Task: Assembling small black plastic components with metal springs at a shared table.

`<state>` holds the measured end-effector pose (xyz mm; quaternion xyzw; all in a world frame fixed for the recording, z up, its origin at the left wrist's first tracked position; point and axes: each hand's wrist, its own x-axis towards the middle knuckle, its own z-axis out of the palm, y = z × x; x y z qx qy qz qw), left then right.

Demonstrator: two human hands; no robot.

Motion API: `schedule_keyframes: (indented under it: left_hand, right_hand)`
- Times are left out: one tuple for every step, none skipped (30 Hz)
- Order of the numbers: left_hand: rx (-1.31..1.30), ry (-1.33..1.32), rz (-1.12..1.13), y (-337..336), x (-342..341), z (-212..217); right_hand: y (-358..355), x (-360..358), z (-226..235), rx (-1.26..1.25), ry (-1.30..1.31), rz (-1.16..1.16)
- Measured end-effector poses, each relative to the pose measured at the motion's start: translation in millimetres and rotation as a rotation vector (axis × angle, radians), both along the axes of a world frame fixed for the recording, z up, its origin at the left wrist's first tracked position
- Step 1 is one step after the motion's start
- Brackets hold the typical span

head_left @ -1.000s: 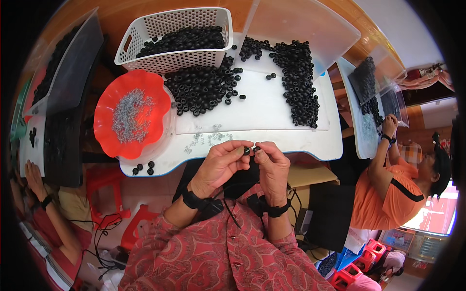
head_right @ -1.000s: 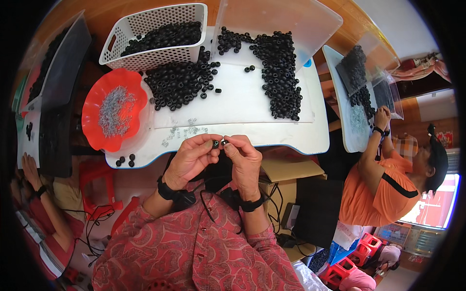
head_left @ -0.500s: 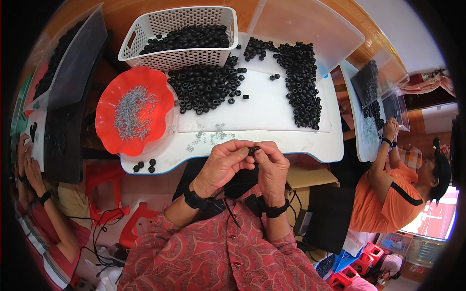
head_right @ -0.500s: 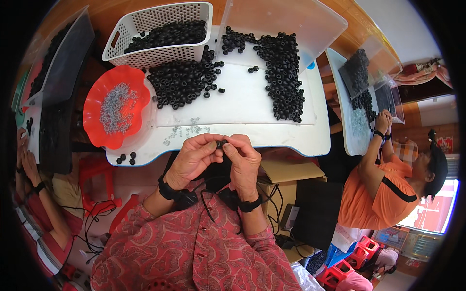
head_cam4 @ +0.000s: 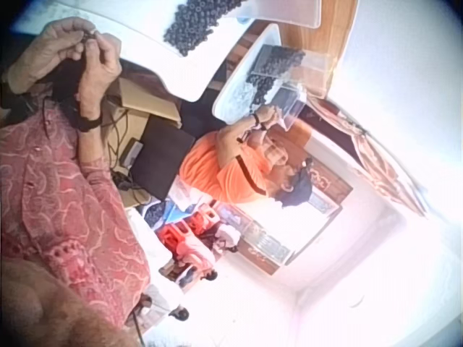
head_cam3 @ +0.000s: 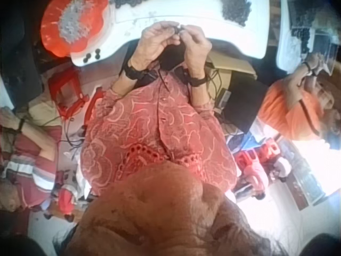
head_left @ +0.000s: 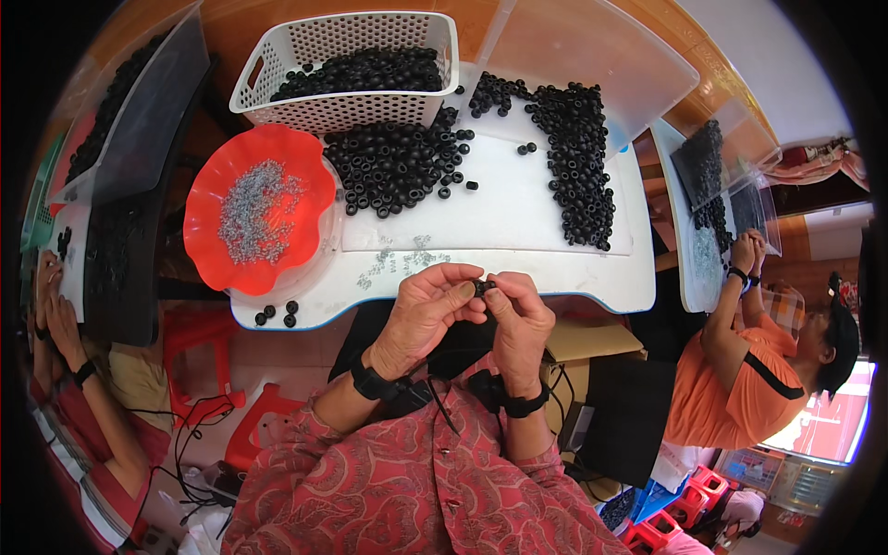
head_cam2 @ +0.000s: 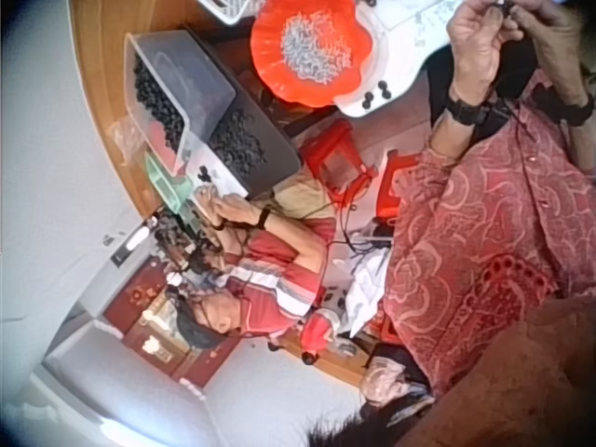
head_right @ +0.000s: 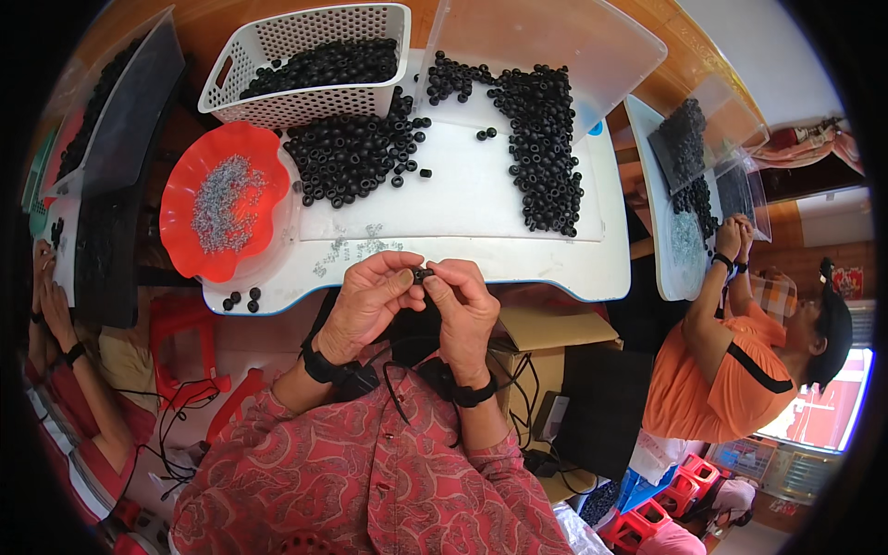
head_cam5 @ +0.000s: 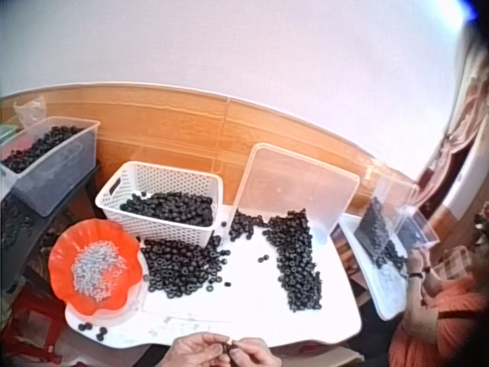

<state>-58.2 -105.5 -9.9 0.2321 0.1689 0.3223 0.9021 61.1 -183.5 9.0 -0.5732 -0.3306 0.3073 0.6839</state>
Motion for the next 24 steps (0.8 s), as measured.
schedule_keyframes:
  left_hand:
    - [-0.003, -0.003, 0.008, 0.1, -0.8, -0.2]
    - [-0.007, -0.006, 0.017, 0.2, -1.5, -0.5]
    - [-0.008, -0.005, 0.017, 0.4, -1.2, -1.6]
    - [-0.008, -0.013, 0.019, 0.6, -0.8, -2.8]
    - [-0.008, -0.021, 0.021, 0.8, -0.5, -3.8]
    - [-0.008, -0.022, 0.022, 0.6, -0.4, -4.0]
    - [-0.006, -0.018, 0.024, 0.4, -0.2, -4.3]
    - [-0.003, -0.013, 0.026, 0.2, -0.1, -4.4]
    - [-0.003, -0.014, 0.027, 0.1, -0.2, -4.5]
    - [0.0, -0.015, 0.028, 0.0, -0.3, -4.6]
    - [0.004, -0.016, 0.03, -0.1, -0.4, -4.7]
    - [0.004, -0.017, 0.03, -0.4, -0.4, -4.9]
    - [0.002, -0.018, 0.035, -0.6, -0.6, -5.2]
    - [0.001, -0.019, 0.039, -0.7, -0.7, -5.7]
    - [0.001, -0.019, 0.04, -0.7, -0.8, -6.9]
    - [0.011, -0.031, 0.039, -0.6, -1.1, -8.4]
    - [0.021, -0.043, 0.039, -0.5, -1.3, -9.1]
    - [0.021, -0.043, 0.04, -0.5, -1.4, -9.1]
    - [0.017, -0.041, 0.041, -0.6, -1.6, -8.9]
    - [0.013, -0.04, 0.042, -0.6, -1.8, -8.7]
    - [0.013, -0.04, 0.042, -0.8, -1.4, -8.4]
    - [0.008, -0.029, 0.05, -1.2, -0.8, -8.0]
    - [0.003, -0.017, 0.059, -1.3, -0.5, -7.6]
    - [0.003, -0.017, 0.059, -1.2, -0.7, -6.9]
  right_hand:
    - [0.1, 0.0, 1.7, -0.027, -0.073, -0.011]
    - [0.3, -0.4, 4.4, -0.026, -0.074, -0.009]
    - [0.3, -0.1, 7.0, -0.033, -0.144, -0.013]
    - [0.4, 0.1, 8.5, -0.04, -0.215, -0.017]
    - [0.6, 0.4, 8.6, -0.041, -0.213, -0.017]
    - [0.7, 0.4, 9.4, -0.035, -0.246, -0.02]
    - [0.7, 0.3, 10.1, -0.03, -0.278, -0.024]
    - [0.8, 0.1, 11.0, -0.03, -0.279, -0.024]
    - [1.0, -0.3, 11.9, -0.029, -0.294, -0.025]
    - [1.2, -0.6, 12.7, -0.028, -0.309, -0.027]
    - [1.3, -0.7, 13.3, -0.028, -0.309, -0.026]
    - [1.3, -0.7, 14.1, -0.032, -0.333, -0.026]
    - [1.3, -0.7, 14.7, -0.036, -0.358, -0.026]
    - [1.4, -0.9, 15.0, -0.036, -0.358, -0.025]
    - [1.4, -1.1, 15.1, -0.039, -0.377, -0.025]
    - [1.4, -1.3, 15.2, -0.043, -0.396, -0.025]
    - [1.4, -1.7, 15.7, -0.043, -0.396, -0.024]
    - [1.5, -2.2, 16.5, -0.047, -0.4, -0.025]
    - [1.6, -2.6, 16.8, -0.05, -0.404, -0.027]
    - [1.6, -2.9, 16.5, -0.05, -0.404, -0.026]
    - [1.3, -2.9, 16.1, -0.049, -0.412, -0.028]
    - [1.1, -3.1, 15.6, -0.047, -0.42, -0.031]
    - [1.0, -3.4, 14.8, -0.048, -0.421, -0.031]
    - [1.1, -4.0, 13.7, -0.034, -0.399, -0.037]
